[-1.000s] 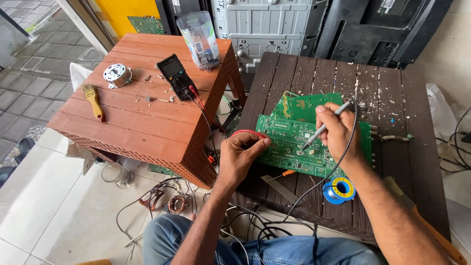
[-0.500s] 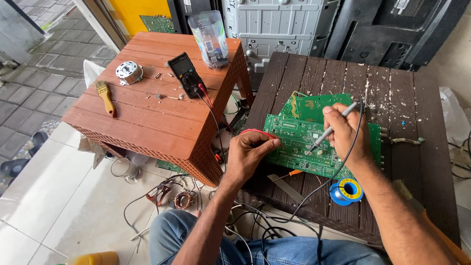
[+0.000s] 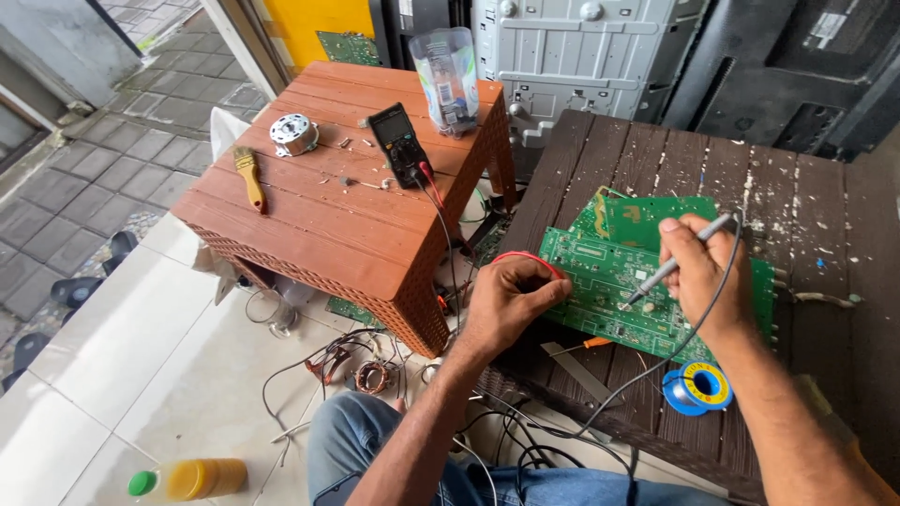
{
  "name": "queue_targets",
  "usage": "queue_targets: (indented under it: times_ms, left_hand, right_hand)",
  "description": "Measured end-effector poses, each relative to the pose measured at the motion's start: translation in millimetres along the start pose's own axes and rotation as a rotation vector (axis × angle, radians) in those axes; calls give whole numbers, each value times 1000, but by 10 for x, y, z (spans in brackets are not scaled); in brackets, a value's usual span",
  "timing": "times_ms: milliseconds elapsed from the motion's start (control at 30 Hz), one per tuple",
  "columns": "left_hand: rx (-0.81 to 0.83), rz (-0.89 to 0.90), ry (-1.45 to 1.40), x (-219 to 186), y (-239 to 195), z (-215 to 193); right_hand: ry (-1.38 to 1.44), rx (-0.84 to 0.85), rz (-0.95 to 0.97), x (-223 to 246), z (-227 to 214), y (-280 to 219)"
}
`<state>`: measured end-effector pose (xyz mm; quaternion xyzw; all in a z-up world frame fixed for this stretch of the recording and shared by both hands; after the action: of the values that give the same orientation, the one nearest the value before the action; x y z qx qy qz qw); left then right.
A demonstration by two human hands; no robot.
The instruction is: The person uses a soldering iron and solder wire to work on a green circuit board placed on a low table. They also use multimeter probes to test connections on the board while seated on the floor.
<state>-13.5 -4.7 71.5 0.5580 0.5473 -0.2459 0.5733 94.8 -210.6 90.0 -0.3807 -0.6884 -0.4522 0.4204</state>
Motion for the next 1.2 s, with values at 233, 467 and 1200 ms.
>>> queue_targets:
  times_ms: [233, 467, 1200]
  left_hand:
    - [13, 35, -66, -10, -13, -33]
    - [36, -15, -79, 42, -25, 13]
    - [33, 23, -68, -24, -25, 2]
  right_hand:
    - [-107, 5, 21, -45, 11, -4]
    - [-87, -23, 28, -172, -28, 11]
    - [117, 35, -20, -82, -9, -8]
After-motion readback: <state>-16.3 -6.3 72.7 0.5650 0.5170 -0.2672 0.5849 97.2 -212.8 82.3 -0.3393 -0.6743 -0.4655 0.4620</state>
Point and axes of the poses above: each hand's wrist, its own y-axis towards the middle knuckle, its own z-axis out of the palm, x = y × z, the point moved 6 cm from there along y, towards the middle knuckle, and after that the axes turned 2 degrees about -x, right-handed, at the moved point
